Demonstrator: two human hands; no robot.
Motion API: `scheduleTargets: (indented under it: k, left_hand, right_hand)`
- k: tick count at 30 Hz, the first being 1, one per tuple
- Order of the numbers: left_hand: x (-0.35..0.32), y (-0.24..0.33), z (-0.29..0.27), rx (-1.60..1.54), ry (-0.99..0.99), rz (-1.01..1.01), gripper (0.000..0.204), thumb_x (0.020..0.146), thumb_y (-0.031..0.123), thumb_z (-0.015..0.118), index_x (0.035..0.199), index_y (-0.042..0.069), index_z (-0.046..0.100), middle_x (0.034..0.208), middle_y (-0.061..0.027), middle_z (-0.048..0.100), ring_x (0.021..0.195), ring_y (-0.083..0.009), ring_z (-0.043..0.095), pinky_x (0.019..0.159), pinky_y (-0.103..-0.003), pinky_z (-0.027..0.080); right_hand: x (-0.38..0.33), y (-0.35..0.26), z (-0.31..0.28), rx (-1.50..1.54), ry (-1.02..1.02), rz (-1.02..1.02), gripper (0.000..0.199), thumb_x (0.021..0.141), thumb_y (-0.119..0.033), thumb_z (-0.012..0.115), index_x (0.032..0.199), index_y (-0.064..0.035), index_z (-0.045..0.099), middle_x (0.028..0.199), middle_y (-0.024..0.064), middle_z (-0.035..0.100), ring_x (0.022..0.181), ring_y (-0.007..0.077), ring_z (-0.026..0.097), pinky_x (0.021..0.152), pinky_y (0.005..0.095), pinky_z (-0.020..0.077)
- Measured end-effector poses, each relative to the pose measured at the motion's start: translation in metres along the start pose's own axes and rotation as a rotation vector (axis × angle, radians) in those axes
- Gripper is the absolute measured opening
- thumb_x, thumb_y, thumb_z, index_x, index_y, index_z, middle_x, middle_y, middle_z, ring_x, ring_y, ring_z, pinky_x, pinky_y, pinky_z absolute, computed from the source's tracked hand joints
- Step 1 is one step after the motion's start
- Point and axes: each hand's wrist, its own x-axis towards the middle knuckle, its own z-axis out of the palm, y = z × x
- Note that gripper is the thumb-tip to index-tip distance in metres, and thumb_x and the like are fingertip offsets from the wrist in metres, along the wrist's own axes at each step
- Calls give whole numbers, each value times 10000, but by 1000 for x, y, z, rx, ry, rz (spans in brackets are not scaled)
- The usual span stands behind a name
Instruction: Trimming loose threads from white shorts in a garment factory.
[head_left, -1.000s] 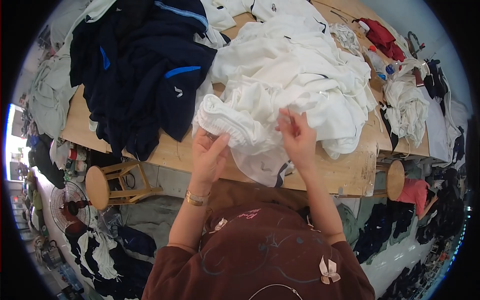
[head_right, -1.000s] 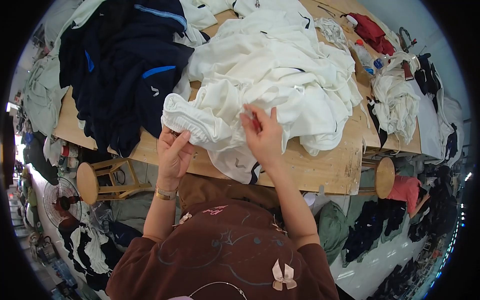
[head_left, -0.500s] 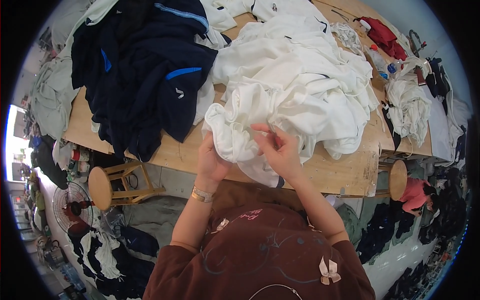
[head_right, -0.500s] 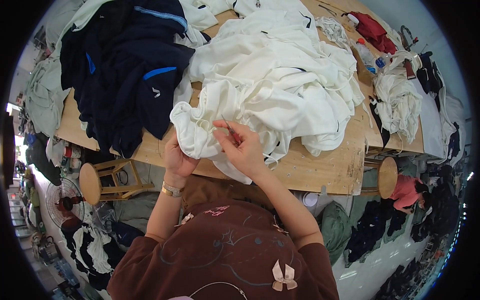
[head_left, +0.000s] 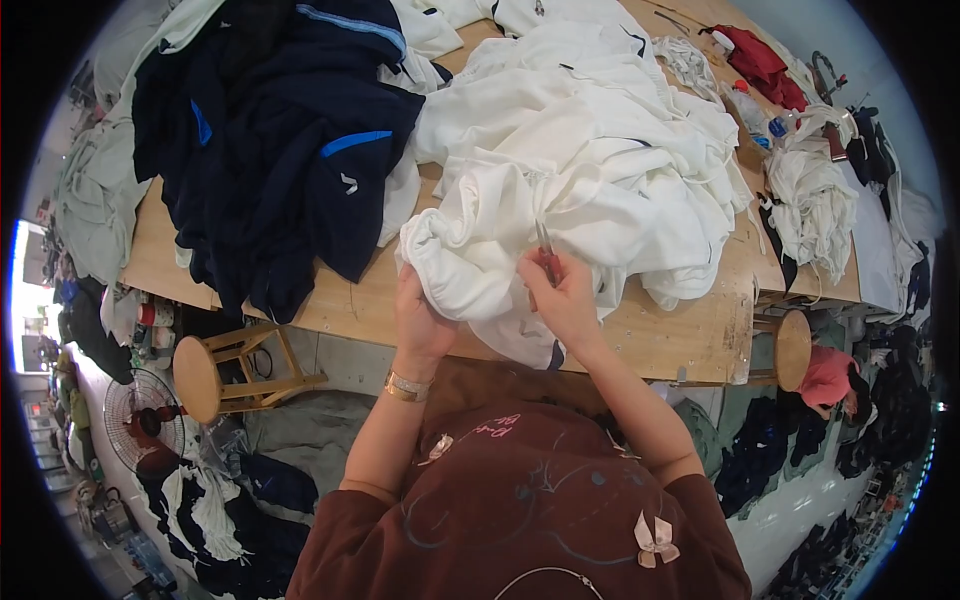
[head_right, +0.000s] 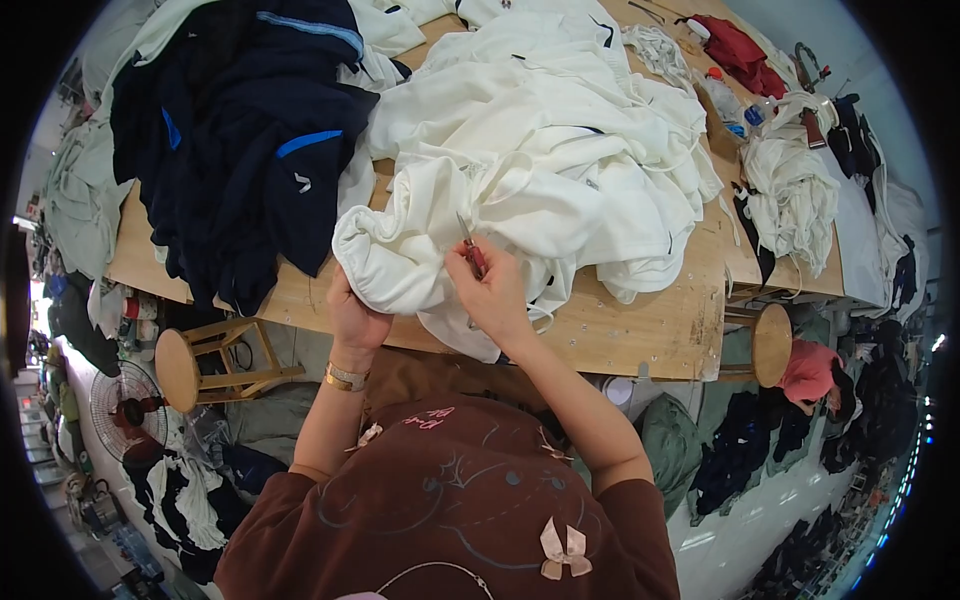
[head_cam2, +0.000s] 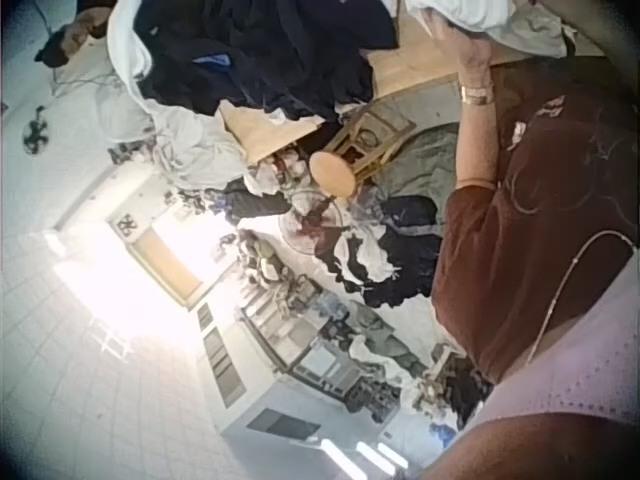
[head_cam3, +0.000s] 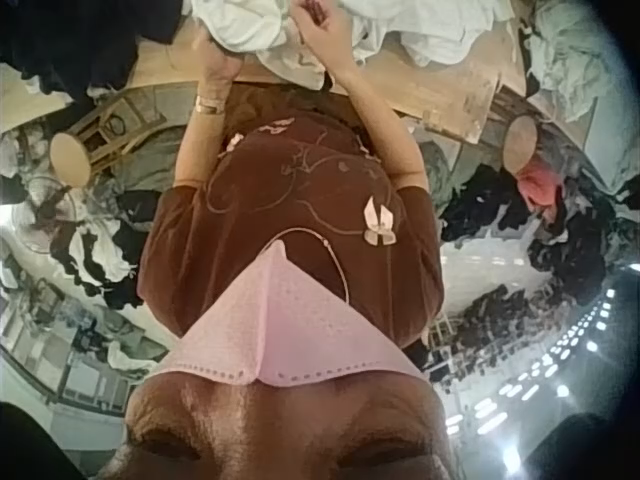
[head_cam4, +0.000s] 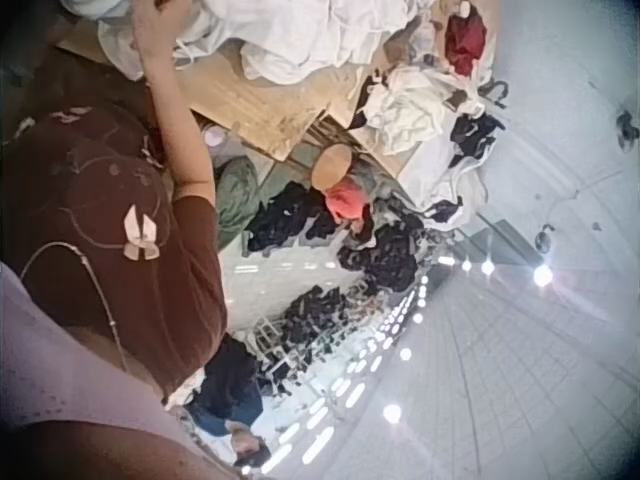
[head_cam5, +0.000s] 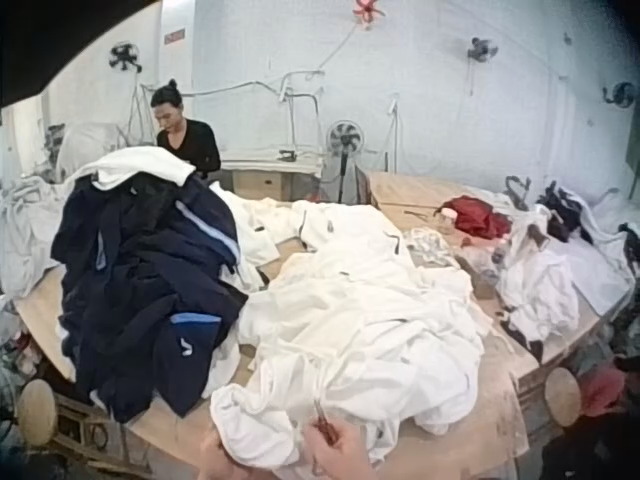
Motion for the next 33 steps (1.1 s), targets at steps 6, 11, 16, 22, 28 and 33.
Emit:
scheduleTargets:
  k: [6,11,16,22,28,33]
  left_hand:
    - [1,-1,-6,19,12,15,390,915,210,343,1256,40,423,1256,-101,488,1136,-252,491,975,-401,395]
    - [1,-2,-5,-19,69,-15,392,920,216,333,1253,30,425,1255,-108,489,1141,-255,486,981,-394,388]
    - [0,-1,-10,-62,102,-69,400,913,215,334,1244,13,434,1256,-120,489,1138,-270,488,992,-399,376]
    - [7,5,-29,-116,157,-111,388,892,207,355,1194,-1,482,1209,-119,527,1123,-255,501,974,-394,383]
    - [19,1,-67,-284,281,-208,380,846,214,381,1142,14,512,1187,-133,536,1103,-286,500,958,-439,378]
    - [1,-6,-48,-217,474,-186,383,866,237,383,1165,28,497,1200,-123,527,1130,-274,478,959,-429,372]
  right_hand:
    - [3,-13,-7,162,33,-111,112,881,-104,506,818,-12,518,555,-18,458,456,48,414,551,234,445]
    - [-5,-22,-20,326,-71,-250,75,875,-63,499,827,-11,526,558,-9,474,458,41,416,521,220,428]
    - [-15,-42,-30,-3,-177,-167,102,812,-88,632,788,-37,547,570,-90,411,509,-12,309,452,167,234]
    - [5,-17,-89,-264,404,-368,237,788,-114,663,995,-32,580,565,-100,313,494,1,261,447,174,198]
    - [20,19,-135,-397,490,-121,238,762,-168,706,911,-15,602,561,-80,383,497,14,312,444,179,227]
    - [18,-13,-91,-156,489,-312,164,771,-156,697,810,-20,614,537,-66,438,479,10,374,419,191,292]
